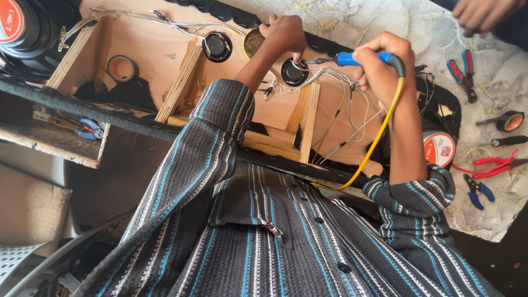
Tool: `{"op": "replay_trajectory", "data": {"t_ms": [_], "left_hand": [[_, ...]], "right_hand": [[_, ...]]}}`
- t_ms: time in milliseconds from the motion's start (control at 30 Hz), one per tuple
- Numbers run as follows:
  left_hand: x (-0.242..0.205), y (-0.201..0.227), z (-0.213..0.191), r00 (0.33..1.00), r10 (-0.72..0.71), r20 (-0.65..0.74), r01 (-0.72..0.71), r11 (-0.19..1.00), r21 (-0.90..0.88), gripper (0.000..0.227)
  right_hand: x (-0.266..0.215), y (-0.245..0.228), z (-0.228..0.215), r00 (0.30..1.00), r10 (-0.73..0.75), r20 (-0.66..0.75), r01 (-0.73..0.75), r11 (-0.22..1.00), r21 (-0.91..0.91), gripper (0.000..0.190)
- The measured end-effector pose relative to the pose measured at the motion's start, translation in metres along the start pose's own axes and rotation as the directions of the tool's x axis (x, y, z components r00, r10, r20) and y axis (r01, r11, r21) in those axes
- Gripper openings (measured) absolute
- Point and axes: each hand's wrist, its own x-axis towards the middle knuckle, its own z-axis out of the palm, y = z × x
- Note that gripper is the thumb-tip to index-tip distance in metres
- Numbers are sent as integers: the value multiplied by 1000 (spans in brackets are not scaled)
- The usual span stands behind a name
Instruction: The person uses a soldering iron and solder to connect wires to speaker terminals inside a wooden speaker enclosure. They repeatedly heat the connections and apply solder to secure the wires.
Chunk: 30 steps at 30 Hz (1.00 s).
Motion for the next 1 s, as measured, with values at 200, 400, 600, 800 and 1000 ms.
{"op": "replay_trajectory", "data": {"t_ms": [200,400,600,800,1000], "left_hand": [[4,-2,3,1000,8,-4,-8,1000,-21,62],[7,-4,5,1000,17,-13,-17,1000,-23,61],[9,-7,7,999,35,-32,-36,999,-29,61],[8,-14,12,996,72,-55,-74,996,-42,53],[8,-17,14,993,87,-78,-91,994,-55,53]], "right_hand": [[-18,9,-28,999,32,-32,-26,981,192,12],[-55,8,-53,985,90,-146,-56,973,225,11],[-79,8,-63,973,105,-207,-49,965,258,9],[-91,10,-65,970,117,-213,-54,958,280,10],[-98,10,-62,970,129,-204,-62,949,308,9]]}}
